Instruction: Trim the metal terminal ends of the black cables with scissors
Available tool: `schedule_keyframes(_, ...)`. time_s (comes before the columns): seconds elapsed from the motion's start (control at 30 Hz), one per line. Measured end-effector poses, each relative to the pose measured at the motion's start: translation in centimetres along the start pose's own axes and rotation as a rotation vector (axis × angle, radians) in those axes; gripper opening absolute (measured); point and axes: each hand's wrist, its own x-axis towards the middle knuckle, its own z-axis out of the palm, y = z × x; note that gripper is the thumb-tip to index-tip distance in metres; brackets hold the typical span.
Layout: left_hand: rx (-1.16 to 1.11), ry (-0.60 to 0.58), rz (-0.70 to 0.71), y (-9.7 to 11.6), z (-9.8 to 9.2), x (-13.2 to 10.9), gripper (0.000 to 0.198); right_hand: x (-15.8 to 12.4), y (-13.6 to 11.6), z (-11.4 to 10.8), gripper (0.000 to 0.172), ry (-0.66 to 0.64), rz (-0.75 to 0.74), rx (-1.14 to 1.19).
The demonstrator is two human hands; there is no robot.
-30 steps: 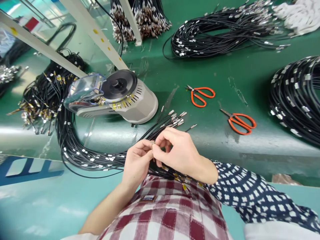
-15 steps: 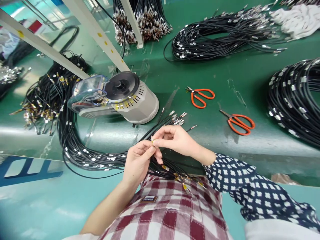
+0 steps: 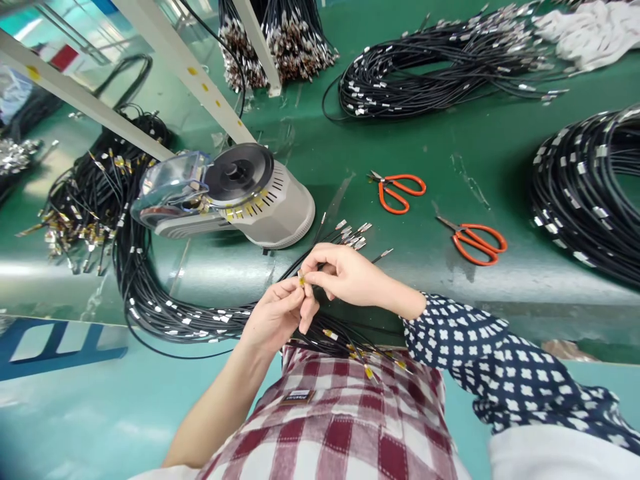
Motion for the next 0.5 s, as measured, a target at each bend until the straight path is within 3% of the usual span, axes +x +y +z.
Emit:
schedule_keyframes(0.07,0.018,0.006,-0.006,0.1,0.2,0.0,0.029,-0.3,0.3,-0.1,0.013,0.118,-0.091,-0.272)
schedule_keyframes(0.13,0.050,0.017,-0.011,0.2,0.5,-0.1,0.031,-0.8,0.5,-0.3,0.014,0.221,-0.111,-0.382)
schedule_keyframes(0.3,0.220,0.062,0.035,-0.5,1.6,-0.3,0.028,-2.9,-0.8,-1.9,0.021,0.259,0.063,-0.125)
schedule_keyframes(0.4,0.632,0.000,0.183,-2.0,2.5,-0.6,0.022,-4.6,-0.8,-4.1,0.022,0.404,0.104,-0.199)
schedule_keyframes(0.5,1.239,-0.198,0.443,-3.6,3.1,-0.8,0.027,-6.1,0.7,-6.6,0.021,0.537,0.177,-0.429)
